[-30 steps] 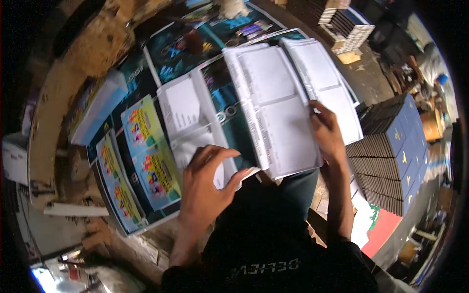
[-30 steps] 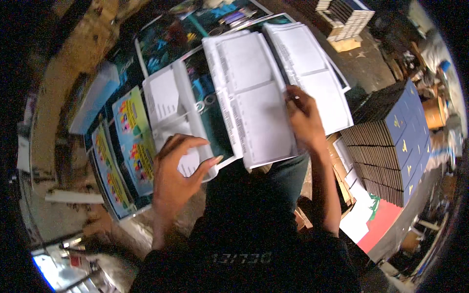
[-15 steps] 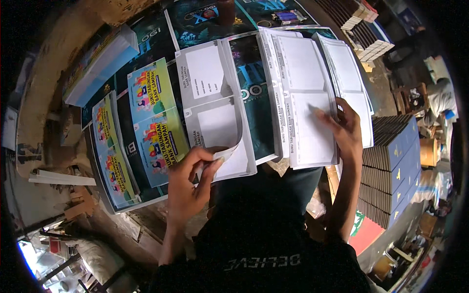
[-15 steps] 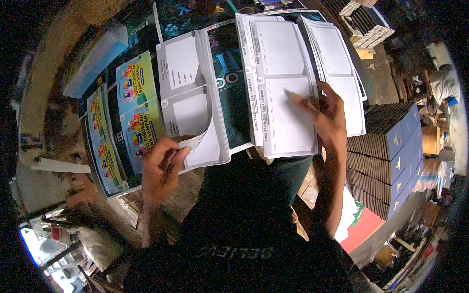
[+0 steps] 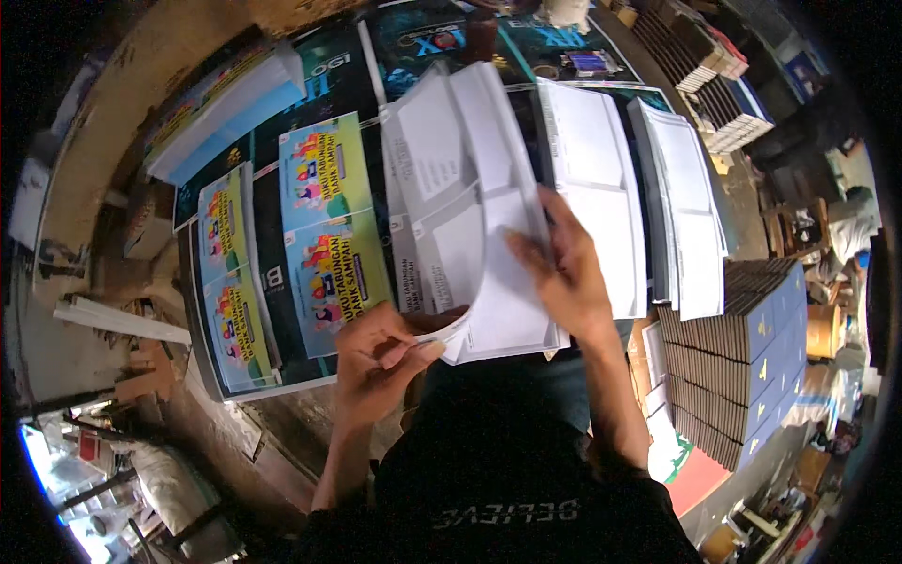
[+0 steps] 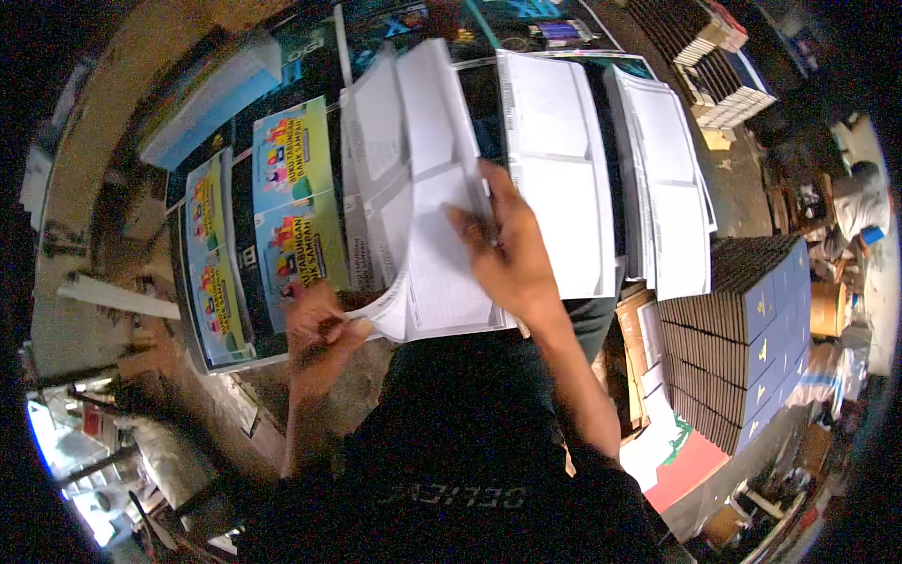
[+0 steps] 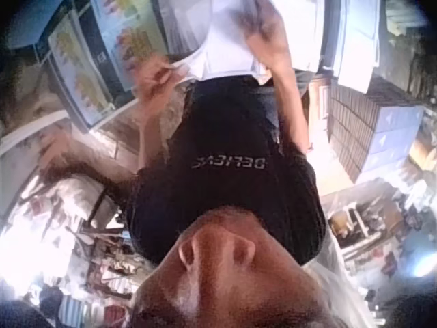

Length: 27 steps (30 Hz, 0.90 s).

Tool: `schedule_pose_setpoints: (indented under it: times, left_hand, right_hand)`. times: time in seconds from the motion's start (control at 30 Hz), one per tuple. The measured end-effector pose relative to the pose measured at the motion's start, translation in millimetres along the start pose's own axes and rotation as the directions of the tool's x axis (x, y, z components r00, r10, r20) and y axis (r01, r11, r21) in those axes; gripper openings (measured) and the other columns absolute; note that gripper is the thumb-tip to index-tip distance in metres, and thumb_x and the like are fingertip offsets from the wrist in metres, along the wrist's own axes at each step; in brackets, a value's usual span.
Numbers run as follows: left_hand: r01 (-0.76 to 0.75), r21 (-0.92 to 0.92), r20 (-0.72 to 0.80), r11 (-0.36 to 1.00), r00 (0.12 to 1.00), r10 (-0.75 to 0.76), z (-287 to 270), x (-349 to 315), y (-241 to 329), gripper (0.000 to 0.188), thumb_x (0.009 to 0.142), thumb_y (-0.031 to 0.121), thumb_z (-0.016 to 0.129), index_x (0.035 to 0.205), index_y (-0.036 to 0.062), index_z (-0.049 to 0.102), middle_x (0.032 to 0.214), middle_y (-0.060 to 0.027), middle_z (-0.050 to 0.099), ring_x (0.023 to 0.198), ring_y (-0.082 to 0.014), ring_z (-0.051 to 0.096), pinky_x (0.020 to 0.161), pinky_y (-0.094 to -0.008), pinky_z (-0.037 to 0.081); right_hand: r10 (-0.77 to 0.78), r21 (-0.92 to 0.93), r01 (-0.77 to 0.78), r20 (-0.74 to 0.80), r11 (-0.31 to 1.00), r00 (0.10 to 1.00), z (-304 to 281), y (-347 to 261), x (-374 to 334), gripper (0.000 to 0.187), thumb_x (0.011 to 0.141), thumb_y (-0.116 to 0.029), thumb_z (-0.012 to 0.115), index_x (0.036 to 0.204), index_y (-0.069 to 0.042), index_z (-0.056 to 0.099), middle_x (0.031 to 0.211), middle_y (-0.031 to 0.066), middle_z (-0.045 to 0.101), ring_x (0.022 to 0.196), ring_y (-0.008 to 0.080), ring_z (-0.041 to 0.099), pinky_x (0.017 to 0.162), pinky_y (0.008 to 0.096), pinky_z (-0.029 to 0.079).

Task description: The person collates printed inner pages into booklet covers by hand, folding and assembling individual booklets and placing them onto stacks on the work table.

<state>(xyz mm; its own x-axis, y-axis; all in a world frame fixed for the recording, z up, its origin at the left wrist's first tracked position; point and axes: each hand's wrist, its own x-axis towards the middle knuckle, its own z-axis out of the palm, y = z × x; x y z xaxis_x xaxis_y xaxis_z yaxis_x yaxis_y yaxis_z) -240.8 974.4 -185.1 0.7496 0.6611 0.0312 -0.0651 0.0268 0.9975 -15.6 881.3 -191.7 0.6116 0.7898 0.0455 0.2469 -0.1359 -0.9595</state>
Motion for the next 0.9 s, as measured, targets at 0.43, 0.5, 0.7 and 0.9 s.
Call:
schedule_pose_setpoints:
  times: [0.43,0.5,0.7,0.9]
  left_hand:
    - [-0.107,0.815,0.155,0.569,0.987,-0.036,-85,6,9,0.043,0.08,0.019,0.078,0.118,0.0051,0.064,0.136,-0.0144,0.058,0.135,-0.0321,0.047,0.115,-0.0421,0.036]
    - [-0.12,0.801,0.167,0.586,0.986,-0.026,-91,1,4,0.037,0.083,0.017,0.075,0.117,0.0046,0.063,0.137,-0.0144,0.057,0.135,-0.0323,0.046,0.114,-0.0413,0.036]
    - [0.136,0.652,-0.443,0.746,0.867,0.229,-79,-21,-11,0.011,0.1,0.007,0.053,0.11,0.0039,0.058,0.075,-0.0036,0.055,0.064,-0.0103,0.049,0.058,-0.0264,0.038]
    - [0.031,0.533,-0.501,0.846,0.817,0.285,-75,-31,-5,0.01,0.103,0.01,0.048,0.098,0.0036,0.053,0.07,0.0029,0.035,0.062,-0.0061,0.03,0.054,-0.0239,0.026]
  right_hand:
    - [0.312,-0.038,-0.321,-0.156,0.946,0.937,17,-17,-3,0.073,0.092,-0.047,0.064,0.14,0.005,0.046,0.13,0.0271,0.057,0.127,0.0286,0.052,0.107,0.0396,0.039]
    - [0.251,-0.055,-0.252,-0.024,0.966,0.968,14,-25,2,0.066,0.091,-0.035,0.067,0.138,0.006,0.046,0.128,0.026,0.058,0.123,0.027,0.055,0.102,0.0383,0.044]
    - [0.118,0.206,-0.126,0.05,0.97,0.992,27,-11,4,0.052,0.091,-0.004,0.066,0.137,0.005,0.043,0.127,0.0198,0.056,0.11,0.0215,0.061,0.09,0.0322,0.054]
    - [0.021,0.396,-0.012,-0.017,0.918,1.0,123,-8,9,0.061,0.097,-0.016,0.062,0.148,-0.002,0.033,0.115,0.0138,0.062,0.102,0.0178,0.062,0.088,0.0303,0.05]
